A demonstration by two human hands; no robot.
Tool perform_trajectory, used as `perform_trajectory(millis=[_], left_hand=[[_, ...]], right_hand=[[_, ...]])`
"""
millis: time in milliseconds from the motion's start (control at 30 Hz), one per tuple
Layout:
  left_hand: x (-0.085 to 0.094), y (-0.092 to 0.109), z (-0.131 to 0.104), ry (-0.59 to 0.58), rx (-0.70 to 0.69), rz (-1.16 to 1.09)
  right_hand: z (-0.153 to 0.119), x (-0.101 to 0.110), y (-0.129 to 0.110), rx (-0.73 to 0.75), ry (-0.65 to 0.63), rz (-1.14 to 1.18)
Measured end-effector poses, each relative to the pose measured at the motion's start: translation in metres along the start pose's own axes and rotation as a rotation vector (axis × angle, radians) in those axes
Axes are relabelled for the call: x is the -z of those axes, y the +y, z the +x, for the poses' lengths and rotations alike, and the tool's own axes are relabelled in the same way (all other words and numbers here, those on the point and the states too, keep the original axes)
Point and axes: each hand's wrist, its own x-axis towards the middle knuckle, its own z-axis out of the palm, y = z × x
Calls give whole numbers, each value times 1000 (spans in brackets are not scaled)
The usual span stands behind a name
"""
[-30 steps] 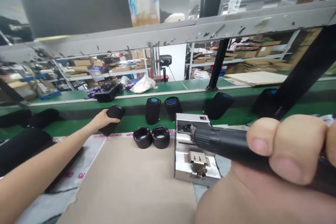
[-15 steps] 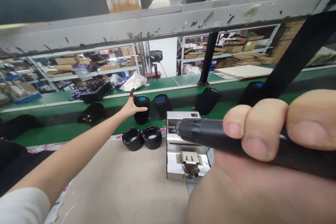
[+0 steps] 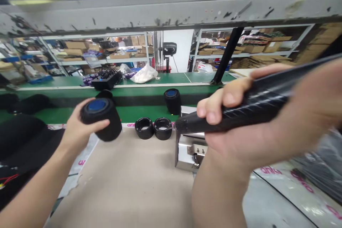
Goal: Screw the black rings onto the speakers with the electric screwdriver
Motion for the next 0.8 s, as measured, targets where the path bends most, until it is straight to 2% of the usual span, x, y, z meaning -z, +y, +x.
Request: perform_trajectory(millis=[67, 167, 233, 333, 433, 533, 600, 700, 800], left_hand=[[13, -13, -41, -86, 104, -45], [17, -32, -90, -238, 159, -96], [15, -44, -109, -293, 113, -99], [12, -56, -120, -278, 47, -111], [9, -59, -125, -237, 11, -160], [8, -59, -131, -90, -30, -203], [12, -65, -134, 103, -89, -198], [20, -85, -131, 425, -210, -151], [26, -102, -125, 630, -241, -142]], right_hand=[[-6, -18, 13, -35, 62, 74], [-14, -32, 26, -241, -113, -71], [-19, -35, 35, -447, -306, -252], [-29, -39, 53, -738, -652, -590], [-38, -45, 73, -888, -961, -820], [-44, -52, 92, -944, -1173, -964], [-46, -56, 104, -966, -1280, -1054], [-49, -63, 122, -1024, -1396, -1176], [-54, -70, 139, -1081, -1461, -1255]])
